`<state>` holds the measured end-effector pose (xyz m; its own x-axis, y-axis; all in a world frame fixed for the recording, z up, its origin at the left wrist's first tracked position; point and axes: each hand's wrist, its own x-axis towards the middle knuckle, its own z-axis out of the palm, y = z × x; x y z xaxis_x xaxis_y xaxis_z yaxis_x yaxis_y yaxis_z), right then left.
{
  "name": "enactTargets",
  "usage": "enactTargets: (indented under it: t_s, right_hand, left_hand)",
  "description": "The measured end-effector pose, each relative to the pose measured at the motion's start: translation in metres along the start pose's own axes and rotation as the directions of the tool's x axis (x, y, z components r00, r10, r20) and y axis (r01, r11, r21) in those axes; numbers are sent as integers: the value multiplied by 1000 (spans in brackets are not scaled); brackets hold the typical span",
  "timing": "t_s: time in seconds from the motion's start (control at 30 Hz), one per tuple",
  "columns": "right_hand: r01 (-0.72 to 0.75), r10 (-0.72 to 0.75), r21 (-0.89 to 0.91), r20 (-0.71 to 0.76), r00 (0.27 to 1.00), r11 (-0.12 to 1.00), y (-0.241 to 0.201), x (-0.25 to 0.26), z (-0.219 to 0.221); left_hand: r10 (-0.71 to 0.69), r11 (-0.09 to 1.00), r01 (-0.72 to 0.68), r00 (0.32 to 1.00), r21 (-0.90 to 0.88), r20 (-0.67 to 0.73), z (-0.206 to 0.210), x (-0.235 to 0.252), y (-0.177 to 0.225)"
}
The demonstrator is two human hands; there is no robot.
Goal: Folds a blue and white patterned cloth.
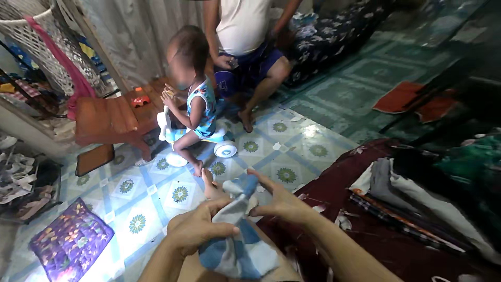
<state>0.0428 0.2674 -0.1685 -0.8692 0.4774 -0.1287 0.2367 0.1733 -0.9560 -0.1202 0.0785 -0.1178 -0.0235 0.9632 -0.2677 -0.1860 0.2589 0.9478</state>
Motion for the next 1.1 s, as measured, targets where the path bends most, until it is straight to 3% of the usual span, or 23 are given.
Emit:
enactTargets:
  t_s: [0.07,0.17,0.3,0.37,0.43,0.53,0.63,0.7,0.77,0.83,0.87,0.93,1.0,1.03,1.1]
  right_hand:
    - [138,-138,13,22,990,990,-14,3,-13]
    - [408,-408,-31,-20,913,913,-21,7,-21]
    - [499,-516,-135,-141,845,856,-38,-9,-23]
    - [533,-560,-180,-167,812,827,-34,-25,-22]
    - [530,-562,-224,-113,820,818,-19,-50,-20]
    - [506,-506,-143,38,862,851,36,-93,-6]
    - [375,-355,-102,169,919,922,70,-135,11]
    - [265,-242,-74,228,943,962,69,-147,14]
    - [211,-204,-16,184,961,977,72,-146,13]
    - [129,-137,130,56,989,983,78,-132,16]
    - [37,-45,241,26,999,970,80,-121,19]
    - [-224,228,406,40,973,886,88,-99,26]
    - [-385,406,421,45,913,821,105,-81,37]
    - [-396,420,376,20,907,838,112,-75,41]
    - [-368,385,273,-6,923,889,117,-71,46]
  left_hand:
    - [32,985,-53,991,162,130,1,-2,27]
    - [54,885,-114,988,452,144,3,-4,58]
    - [189,614,-123,982,780,6,7,-16,78]
    - [274,462,-162,961,872,33,9,-23,70]
    - [264,406,-227,956,885,124,16,-32,51]
    - [107,418,-288,957,862,268,33,-42,9]
    - [-49,465,-334,915,820,400,47,-36,-42]
    - [-171,520,-333,862,787,477,53,-27,-49]
    - [-191,610,-291,849,738,492,45,-18,-44]
    - [-120,782,-128,929,610,349,17,-7,-46]
    - [-112,879,6,975,477,193,0,-3,-54]
    - [-162,986,158,981,-45,-110,-30,-3,-92]
    - [-301,854,122,909,-505,-289,-38,-10,-143]
    - [-368,771,104,878,-628,-306,-31,-14,-161]
    - [-475,701,167,835,-693,-279,-3,-27,-182]
